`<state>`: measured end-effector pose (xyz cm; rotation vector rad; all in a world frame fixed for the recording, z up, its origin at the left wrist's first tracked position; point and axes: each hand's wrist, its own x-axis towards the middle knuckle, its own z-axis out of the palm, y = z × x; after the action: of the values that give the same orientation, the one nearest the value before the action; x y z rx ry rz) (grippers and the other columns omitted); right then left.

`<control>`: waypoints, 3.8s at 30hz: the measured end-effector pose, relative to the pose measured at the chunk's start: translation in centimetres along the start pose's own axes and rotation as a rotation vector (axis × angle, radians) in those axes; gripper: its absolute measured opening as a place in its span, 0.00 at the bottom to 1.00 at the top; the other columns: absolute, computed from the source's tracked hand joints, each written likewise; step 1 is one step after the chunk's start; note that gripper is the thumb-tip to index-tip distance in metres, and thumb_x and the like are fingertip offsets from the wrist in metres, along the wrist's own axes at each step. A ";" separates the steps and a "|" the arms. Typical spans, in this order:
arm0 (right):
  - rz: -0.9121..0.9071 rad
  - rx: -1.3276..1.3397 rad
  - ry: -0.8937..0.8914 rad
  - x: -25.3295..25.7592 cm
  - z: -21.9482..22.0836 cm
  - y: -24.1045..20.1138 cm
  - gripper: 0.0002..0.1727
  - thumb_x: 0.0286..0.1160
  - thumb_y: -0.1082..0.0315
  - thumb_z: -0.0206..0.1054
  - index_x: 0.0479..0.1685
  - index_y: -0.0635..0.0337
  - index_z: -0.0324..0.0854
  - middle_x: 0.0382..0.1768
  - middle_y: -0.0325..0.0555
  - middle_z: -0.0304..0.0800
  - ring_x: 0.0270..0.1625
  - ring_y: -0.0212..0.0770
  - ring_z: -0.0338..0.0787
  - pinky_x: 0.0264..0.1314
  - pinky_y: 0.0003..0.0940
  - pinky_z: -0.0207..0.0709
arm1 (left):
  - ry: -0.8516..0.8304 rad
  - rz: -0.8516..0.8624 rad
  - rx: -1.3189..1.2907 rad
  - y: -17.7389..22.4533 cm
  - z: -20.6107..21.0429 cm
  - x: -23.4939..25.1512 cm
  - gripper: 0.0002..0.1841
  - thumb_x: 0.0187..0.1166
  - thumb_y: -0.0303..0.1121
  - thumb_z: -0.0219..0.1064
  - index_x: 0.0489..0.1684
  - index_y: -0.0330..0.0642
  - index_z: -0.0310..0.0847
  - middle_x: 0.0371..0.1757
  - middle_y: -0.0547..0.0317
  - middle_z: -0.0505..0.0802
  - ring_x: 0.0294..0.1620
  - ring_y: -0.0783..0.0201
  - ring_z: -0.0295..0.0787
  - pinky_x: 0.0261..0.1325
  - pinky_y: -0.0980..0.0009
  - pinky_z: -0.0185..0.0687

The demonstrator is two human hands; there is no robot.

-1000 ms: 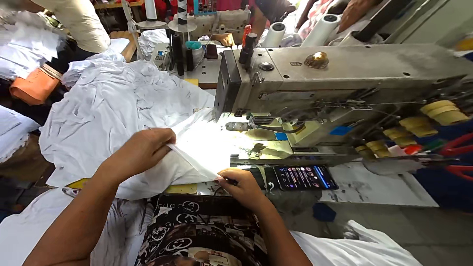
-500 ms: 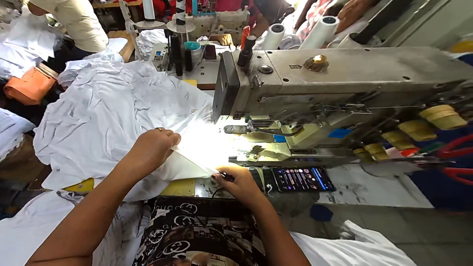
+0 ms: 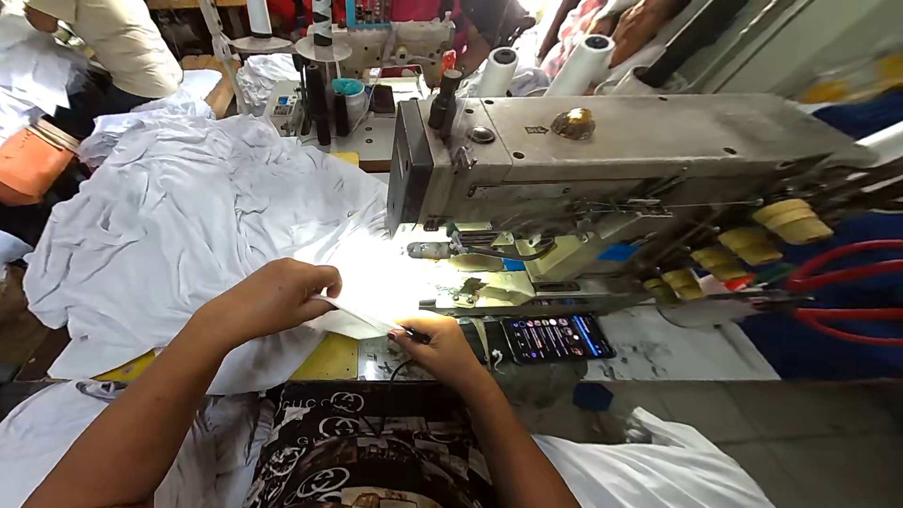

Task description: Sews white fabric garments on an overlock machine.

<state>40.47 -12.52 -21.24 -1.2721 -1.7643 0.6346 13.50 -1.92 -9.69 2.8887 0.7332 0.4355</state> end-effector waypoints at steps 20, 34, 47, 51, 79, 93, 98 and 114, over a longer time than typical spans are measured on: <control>0.096 -0.109 -0.114 1.8 -2.7 -1.6 0.16 0.78 0.60 0.68 0.36 0.67 0.91 0.29 0.54 0.91 0.36 0.48 0.91 0.45 0.49 0.82 | 0.171 -0.086 0.182 -3.2 -3.3 -0.2 0.05 0.67 0.21 0.74 0.37 0.35 0.91 0.33 0.43 0.94 0.39 0.37 0.92 0.52 0.33 0.82; -0.137 -0.191 0.129 1.4 -1.0 -0.4 0.09 0.71 0.69 0.68 0.38 0.61 0.95 0.30 0.51 0.95 0.36 0.48 0.95 0.43 0.51 0.87 | 0.534 -0.027 -0.059 -2.1 -5.6 -2.7 0.14 0.78 0.44 0.65 0.34 0.41 0.81 0.38 0.60 0.89 0.47 0.64 0.88 0.53 0.62 0.86; -0.019 0.101 0.019 -0.3 -0.3 0.3 0.12 0.75 0.61 0.71 0.32 0.61 0.93 0.27 0.38 0.89 0.28 0.18 0.78 0.35 0.17 0.72 | 0.288 0.052 0.199 1.6 -6.1 -1.2 0.09 0.76 0.33 0.64 0.38 0.37 0.88 0.34 0.50 0.91 0.38 0.51 0.89 0.41 0.53 0.82; -0.015 0.110 0.016 -0.1 -0.4 0.5 0.12 0.75 0.61 0.71 0.35 0.60 0.94 0.29 0.37 0.91 0.29 0.17 0.79 0.35 0.16 0.73 | 0.133 0.088 -0.213 1.8 -5.4 -0.8 0.05 0.74 0.38 0.67 0.37 0.49 0.84 0.29 0.77 0.86 0.29 0.87 0.78 0.33 0.88 0.76; 0.080 0.014 0.051 1.2 -1.1 0.3 0.12 0.71 0.68 0.64 0.26 0.65 0.89 0.20 0.32 0.84 0.23 0.11 0.76 0.30 0.11 0.72 | -0.122 -0.249 -0.121 -5.3 -0.6 -3.7 0.14 0.69 0.24 0.77 0.52 0.38 0.90 0.61 0.46 0.92 0.65 0.47 0.89 0.67 0.44 0.83; 0.140 0.026 0.022 3.5 -2.5 -0.9 0.14 0.82 0.63 0.60 0.40 0.64 0.88 0.21 0.31 0.82 0.21 0.19 0.77 0.29 0.19 0.75 | 0.469 0.048 -0.598 -1.9 -13.3 -3.3 0.05 0.90 0.40 0.57 0.53 0.65 0.78 0.44 0.88 0.86 0.42 0.87 0.83 0.45 0.85 0.81; 0.177 0.122 0.004 2.9 -2.3 -1.2 0.11 0.74 0.61 0.73 0.30 0.59 0.90 0.24 0.27 0.87 0.26 0.12 0.78 0.34 0.13 0.74 | 0.403 0.137 -0.121 -0.1 -19.2 -2.5 0.06 0.82 0.30 0.63 0.49 0.42 0.84 0.42 0.70 0.90 0.39 0.84 0.85 0.42 0.85 0.82; 0.164 0.243 -0.049 0.5 -1.0 -0.1 0.13 0.77 0.62 0.70 0.29 0.60 0.89 0.21 0.29 0.85 0.23 0.16 0.80 0.30 0.15 0.77 | 0.009 -0.050 0.234 2.2 -10.5 2.2 0.10 0.83 0.33 0.65 0.33 0.38 0.85 0.33 0.49 0.87 0.36 0.47 0.88 0.37 0.44 0.80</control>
<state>41.23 -12.16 -20.54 -1.2471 -1.5764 0.9511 13.10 -2.19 1.28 3.0759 0.9127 0.3809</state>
